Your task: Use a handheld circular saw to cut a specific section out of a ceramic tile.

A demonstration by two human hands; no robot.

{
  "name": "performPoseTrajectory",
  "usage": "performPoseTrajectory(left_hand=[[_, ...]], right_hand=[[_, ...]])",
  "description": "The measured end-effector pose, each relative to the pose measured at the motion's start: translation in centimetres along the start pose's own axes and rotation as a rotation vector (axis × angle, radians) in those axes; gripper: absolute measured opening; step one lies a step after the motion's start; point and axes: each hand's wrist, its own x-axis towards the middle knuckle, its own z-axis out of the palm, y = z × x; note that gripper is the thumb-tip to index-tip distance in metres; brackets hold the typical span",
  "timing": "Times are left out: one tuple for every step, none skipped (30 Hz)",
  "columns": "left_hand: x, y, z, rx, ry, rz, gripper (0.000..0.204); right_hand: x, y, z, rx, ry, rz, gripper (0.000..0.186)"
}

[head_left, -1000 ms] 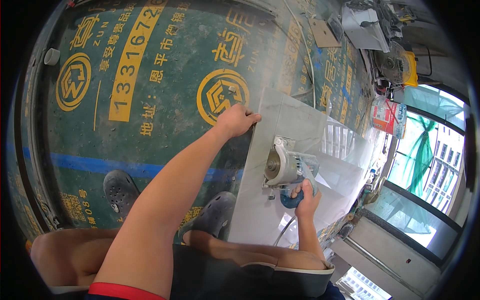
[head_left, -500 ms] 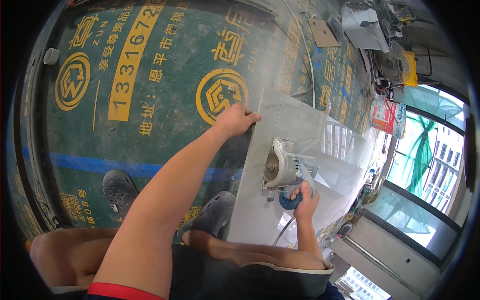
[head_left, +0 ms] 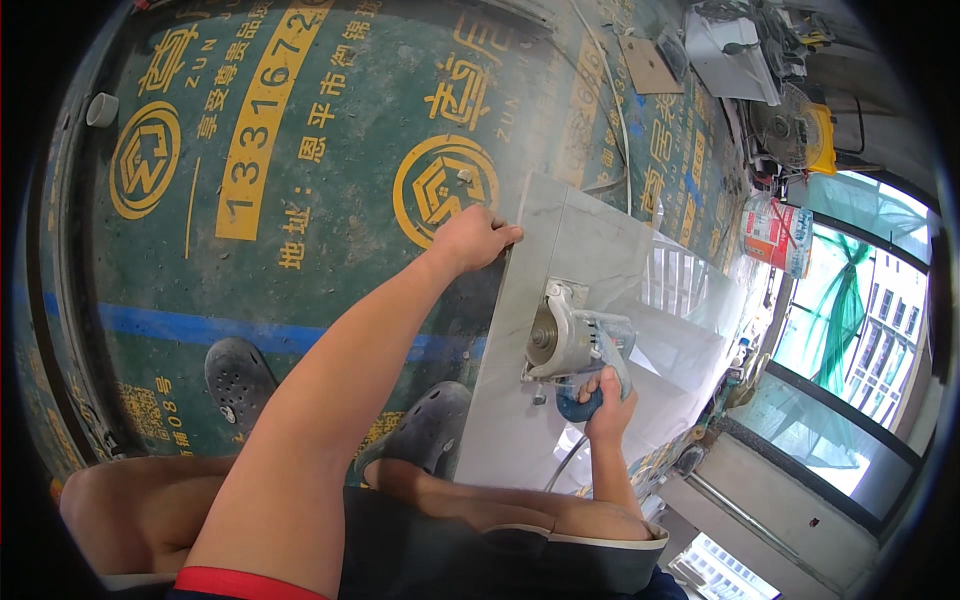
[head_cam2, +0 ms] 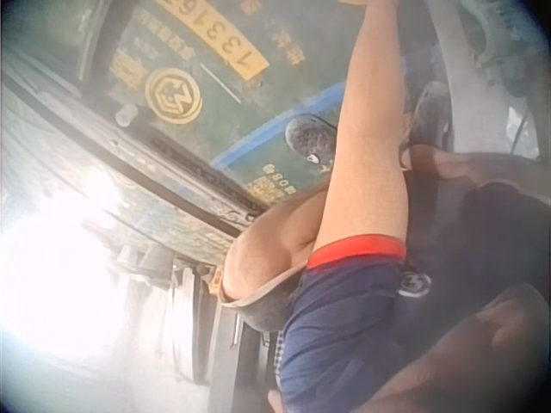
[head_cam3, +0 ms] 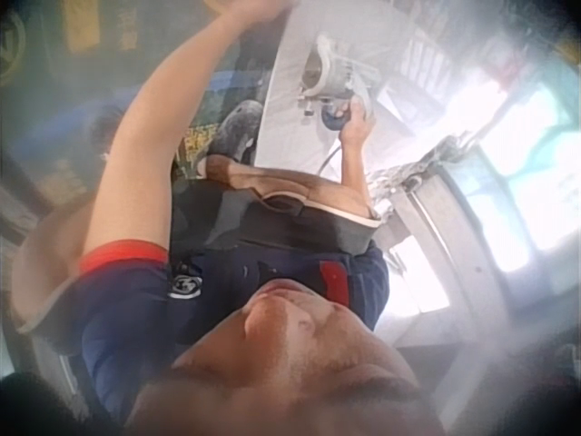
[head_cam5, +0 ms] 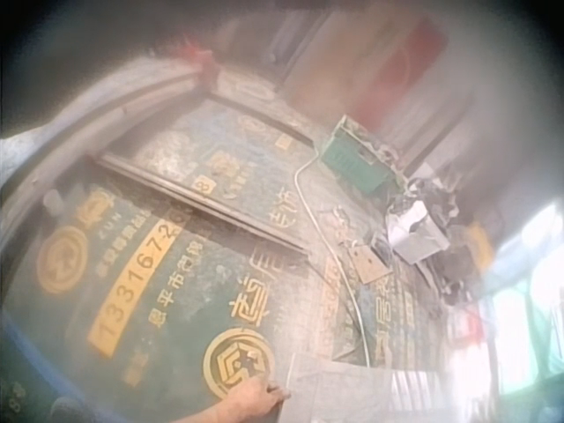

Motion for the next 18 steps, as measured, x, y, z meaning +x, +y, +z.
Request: performPoseTrajectory(left_hand=[[-0.01, 0.07, -0.02, 0.003, -0.006, -0.005, 0.044], [0.02, 0.16, -0.05, 0.002, -0.007, -0.004, 0.044], [0.08, 0.15, -0.09, 0.003, -0.019, -0.004, 0.044], [0.12, 0.15, -0.11, 0.003, -0.031, -0.004, 0.043], [0.13, 0.13, -0.1, 0.003, -0.031, -0.005, 0.043], [0.13, 0.08, -0.08, 0.01, -0.026, -0.003, 0.043], [0.14, 0.02, -0.05, 0.017, -0.022, -0.001, 0.042], [0.19, -0.02, -0.04, 0.016, -0.023, -0.002, 0.042], [0.23, -0.07, -0.06, 0.008, -0.022, 0.003, 0.042], [0.26, -0.13, -0.08, -0.001, -0.021, 0.007, 0.042], [0.25, -0.22, -0.11, -0.001, -0.022, 0.005, 0.042], [0.27, -0.13, -0.13, -0.013, -0.033, 0.006, 0.042], [0.26, -0.02, -0.12, -0.024, -0.044, 0.008, 0.042], [0.22, 0.1, -0.05, -0.026, -0.046, 0.009, 0.042], [0.16, 0.12, -0.07, -0.009, -0.031, 0.008, 0.042], [0.1, 0.15, -0.09, 0.008, -0.016, 0.007, 0.042], [0.06, 0.19, -0.11, 0.008, -0.016, 0.006, 0.042], [0.0, 0.22, -0.17, 0.01, -0.017, 0.005, 0.043]], right_hand=[[-0.01, 0.06, -0.1, -0.001, -0.005, -0.007, 0.028], [-0.02, 0.18, -0.21, -0.002, -0.004, -0.007, 0.028], [-0.03, 0.31, -0.25, 0.013, -0.011, -0.01, 0.027], [-0.04, 0.37, -0.27, 0.028, -0.017, -0.013, 0.027], [-0.08, 0.4, -0.28, 0.027, -0.017, -0.013, 0.027], [-0.18, 0.35, -0.16, 0.025, -0.016, -0.012, 0.027], [-0.25, 0.32, -0.1, 0.023, -0.015, -0.01, 0.027], [-0.26, 0.32, -0.08, 0.023, -0.014, -0.009, 0.027], [-0.28, 0.33, -0.07, 0.015, -0.011, -0.011, 0.027], [-0.32, 0.35, -0.07, 0.008, -0.008, -0.012, 0.028], [-0.34, 0.51, -0.17, 0.007, -0.008, -0.01, 0.028], [-0.27, 0.66, -0.37, 0.002, -0.006, -0.013, 0.028], [-0.23, 0.75, -0.54, -0.004, -0.004, -0.016, 0.028], [-0.25, 0.79, -0.69, -0.006, -0.002, -0.016, 0.028], [-0.29, 0.79, -0.64, -0.009, -0.003, -0.017, 0.028], [-0.32, 0.79, -0.6, -0.011, -0.004, -0.017, 0.028], [-0.34, 0.81, -0.59, -0.011, -0.005, -0.017, 0.028], [-0.38, 0.88, -0.58, -0.006, -0.006, -0.018, 0.028]])
